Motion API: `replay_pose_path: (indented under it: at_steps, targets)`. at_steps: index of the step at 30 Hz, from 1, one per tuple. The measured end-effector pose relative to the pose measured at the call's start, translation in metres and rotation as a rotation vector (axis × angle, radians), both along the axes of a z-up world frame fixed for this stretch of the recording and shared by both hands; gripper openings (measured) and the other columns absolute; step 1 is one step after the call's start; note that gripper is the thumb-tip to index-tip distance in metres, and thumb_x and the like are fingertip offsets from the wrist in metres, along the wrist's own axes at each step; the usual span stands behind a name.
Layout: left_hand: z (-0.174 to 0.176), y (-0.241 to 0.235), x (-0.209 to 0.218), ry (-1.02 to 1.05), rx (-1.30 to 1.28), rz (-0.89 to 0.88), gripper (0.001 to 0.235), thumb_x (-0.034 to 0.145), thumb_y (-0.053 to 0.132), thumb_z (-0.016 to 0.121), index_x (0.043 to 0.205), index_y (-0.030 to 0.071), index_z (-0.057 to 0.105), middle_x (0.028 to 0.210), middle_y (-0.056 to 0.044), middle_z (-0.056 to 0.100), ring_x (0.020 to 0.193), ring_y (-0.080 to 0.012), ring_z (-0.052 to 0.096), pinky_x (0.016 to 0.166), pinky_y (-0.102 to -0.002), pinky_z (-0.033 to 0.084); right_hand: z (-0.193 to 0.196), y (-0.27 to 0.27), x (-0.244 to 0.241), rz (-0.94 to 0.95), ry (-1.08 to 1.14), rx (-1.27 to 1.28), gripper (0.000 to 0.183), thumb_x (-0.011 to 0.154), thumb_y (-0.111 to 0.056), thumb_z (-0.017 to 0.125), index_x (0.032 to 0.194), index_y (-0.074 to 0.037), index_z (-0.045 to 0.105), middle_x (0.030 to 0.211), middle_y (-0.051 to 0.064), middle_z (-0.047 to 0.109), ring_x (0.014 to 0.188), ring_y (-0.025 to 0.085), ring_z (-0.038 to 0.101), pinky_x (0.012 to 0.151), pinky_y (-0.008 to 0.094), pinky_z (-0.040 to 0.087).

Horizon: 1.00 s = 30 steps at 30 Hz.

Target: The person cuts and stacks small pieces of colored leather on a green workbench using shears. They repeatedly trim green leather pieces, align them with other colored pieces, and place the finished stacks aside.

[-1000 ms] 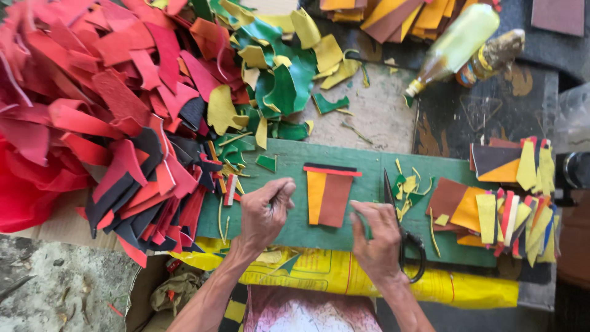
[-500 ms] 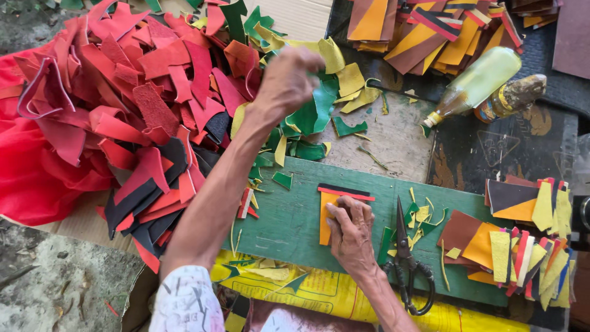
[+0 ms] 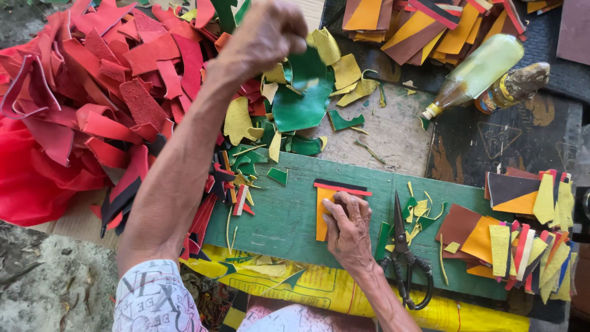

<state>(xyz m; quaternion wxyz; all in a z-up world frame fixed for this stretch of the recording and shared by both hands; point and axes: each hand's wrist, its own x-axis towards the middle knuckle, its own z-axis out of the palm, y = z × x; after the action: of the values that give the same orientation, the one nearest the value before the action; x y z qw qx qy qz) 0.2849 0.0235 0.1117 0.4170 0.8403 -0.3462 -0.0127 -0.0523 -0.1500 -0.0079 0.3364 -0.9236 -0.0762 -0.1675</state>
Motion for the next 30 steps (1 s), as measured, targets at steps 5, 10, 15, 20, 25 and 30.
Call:
replay_pose_path:
  at_steps: [5, 10, 15, 20, 25, 30]
  targets:
    - [0.014, 0.019, 0.006, 0.034, -0.142, 0.029, 0.021, 0.091, 0.000, 0.078, 0.110, 0.000, 0.070, 0.101, -0.011, 0.076, 0.089, -0.0163, 0.074, 0.075, -0.031, 0.062, 0.001, 0.000, 0.001, -0.007, -0.001, 0.004, 0.032, 0.084, -0.007, 0.072, 0.116, -0.008, 0.069, 0.119, 0.010, 0.058, 0.115, 0.032, 0.052, 0.098, 0.046, 0.040]
    - [-0.003, 0.015, -0.008, 0.035, 0.037, 0.012, 0.031, 0.077, -0.003, 0.078, 0.108, 0.002, 0.077, 0.096, -0.009, 0.077, 0.082, -0.0148, 0.075, 0.072, -0.030, 0.063, -0.001, 0.001, 0.000, 0.001, -0.010, 0.016, 0.032, 0.085, -0.007, 0.073, 0.116, -0.007, 0.069, 0.120, 0.010, 0.059, 0.115, 0.031, 0.052, 0.098, 0.046, 0.040]
    - [-0.034, 0.001, -0.028, 0.189, 0.036, 0.026, 0.025, 0.073, -0.002, 0.075, 0.098, -0.002, 0.078, 0.089, -0.012, 0.078, 0.077, -0.0163, 0.075, 0.072, -0.031, 0.064, 0.000, 0.000, 0.001, -0.001, 0.004, 0.010, 0.032, 0.084, -0.006, 0.073, 0.116, -0.007, 0.069, 0.119, 0.009, 0.059, 0.115, 0.031, 0.052, 0.097, 0.046, 0.040]
    - [-0.051, -0.003, -0.032, 0.214, 0.089, 0.128, 0.025, 0.072, 0.002, 0.074, 0.098, 0.001, 0.077, 0.088, -0.012, 0.076, 0.079, -0.0201, 0.075, 0.077, -0.033, 0.063, 0.003, 0.001, 0.002, 0.001, -0.010, 0.001, 0.031, 0.085, -0.006, 0.072, 0.115, -0.006, 0.069, 0.119, 0.010, 0.060, 0.114, 0.031, 0.053, 0.097, 0.046, 0.041]
    - [-0.070, -0.018, -0.044, -0.346, 0.237, 0.200, 0.031, 0.079, -0.002, 0.072, 0.110, -0.004, 0.072, 0.103, -0.022, 0.067, 0.092, -0.0329, 0.065, 0.079, -0.043, 0.056, 0.006, 0.003, -0.002, 0.008, -0.040, -0.033, 0.031, 0.088, -0.004, 0.070, 0.119, -0.004, 0.068, 0.122, 0.013, 0.060, 0.116, 0.033, 0.055, 0.100, 0.045, 0.044]
    - [-0.109, -0.072, -0.059, -0.228, 0.326, 0.021, 0.017, 0.084, 0.010, 0.077, 0.099, 0.001, 0.074, 0.101, -0.017, 0.067, 0.099, -0.0332, 0.062, 0.085, -0.045, 0.052, 0.009, 0.008, -0.012, 0.008, -0.045, -0.152, 0.042, 0.088, -0.001, 0.065, 0.130, 0.001, 0.064, 0.135, 0.020, 0.058, 0.127, 0.036, 0.053, 0.106, 0.046, 0.043]
